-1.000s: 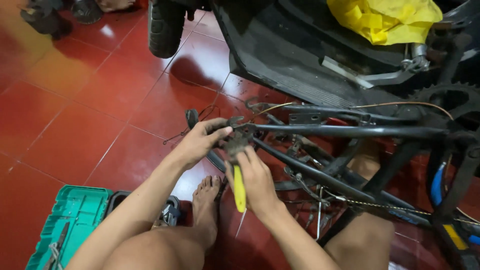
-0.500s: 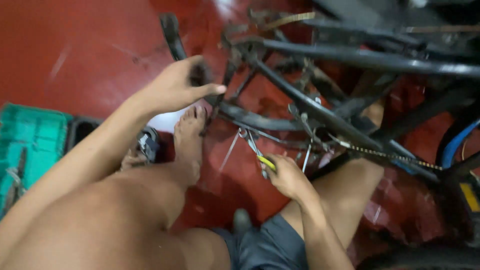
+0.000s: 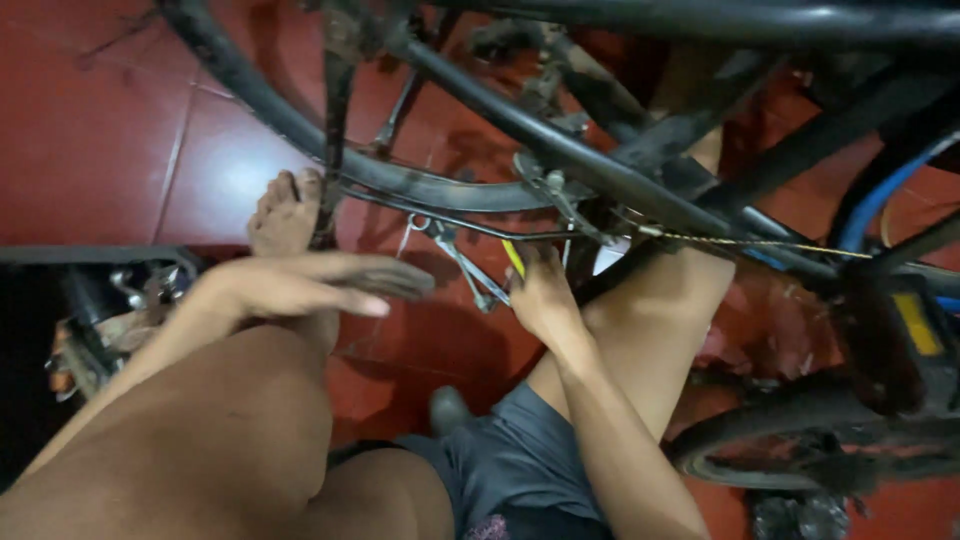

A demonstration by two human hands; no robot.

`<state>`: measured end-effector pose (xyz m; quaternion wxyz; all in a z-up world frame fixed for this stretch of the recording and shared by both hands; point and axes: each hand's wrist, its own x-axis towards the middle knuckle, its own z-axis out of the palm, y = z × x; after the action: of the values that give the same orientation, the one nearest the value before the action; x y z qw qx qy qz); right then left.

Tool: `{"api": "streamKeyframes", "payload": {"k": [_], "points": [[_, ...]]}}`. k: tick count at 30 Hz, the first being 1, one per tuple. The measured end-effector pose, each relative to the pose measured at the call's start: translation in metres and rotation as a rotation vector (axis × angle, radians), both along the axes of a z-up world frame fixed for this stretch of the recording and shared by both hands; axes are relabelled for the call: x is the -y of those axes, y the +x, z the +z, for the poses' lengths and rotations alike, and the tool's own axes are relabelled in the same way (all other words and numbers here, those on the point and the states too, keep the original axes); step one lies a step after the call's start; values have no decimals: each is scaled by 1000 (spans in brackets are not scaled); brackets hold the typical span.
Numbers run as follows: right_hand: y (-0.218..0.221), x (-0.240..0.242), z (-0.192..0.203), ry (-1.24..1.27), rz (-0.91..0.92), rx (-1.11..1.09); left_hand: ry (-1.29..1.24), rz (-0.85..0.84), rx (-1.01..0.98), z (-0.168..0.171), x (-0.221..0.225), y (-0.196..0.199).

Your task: Cleaning and dismantling a motorcycle frame using a brush and wrenches

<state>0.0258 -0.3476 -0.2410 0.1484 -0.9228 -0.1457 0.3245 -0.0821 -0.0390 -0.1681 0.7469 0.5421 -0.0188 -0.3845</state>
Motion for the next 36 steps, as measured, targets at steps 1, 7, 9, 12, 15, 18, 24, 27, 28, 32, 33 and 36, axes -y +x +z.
{"api": "streamKeyframes", "payload": {"k": [1,7,9,12,15,18,24,27,28,32,33,36], "points": [[3,10,-26,-9,-9,6,-9,-9,6,-4,7,8],[-2,31,-109,-109,212,294,456,-211,-74,-46,27,36],[-12,23,-128,-165,678,470,670,-244,-10,-55,29,38],[-17,-37,-12,-48,-259,0,695,-234,-10,-63,26,30],[11,74,-177,-528,496,655,722,-211,-40,-59,27,29],[43,13,-7,-28,-157,86,746,-219,-75,-55,34,34],[-9,43,-154,-48,655,787,757,-202,-94,-77,39,33],[-17,-59,56,150,-65,-215,752,-153,-159,-84,34,29],[-22,-57,37,157,-61,-223,759,-151,-169,-77,35,31],[-31,-51,-7,243,11,-224,746,-72,-224,-67,32,25],[-29,-49,-10,248,-62,-226,756,-91,-220,-68,30,21],[-22,-50,-18,250,28,58,789,-132,-188,-70,22,17]]}}
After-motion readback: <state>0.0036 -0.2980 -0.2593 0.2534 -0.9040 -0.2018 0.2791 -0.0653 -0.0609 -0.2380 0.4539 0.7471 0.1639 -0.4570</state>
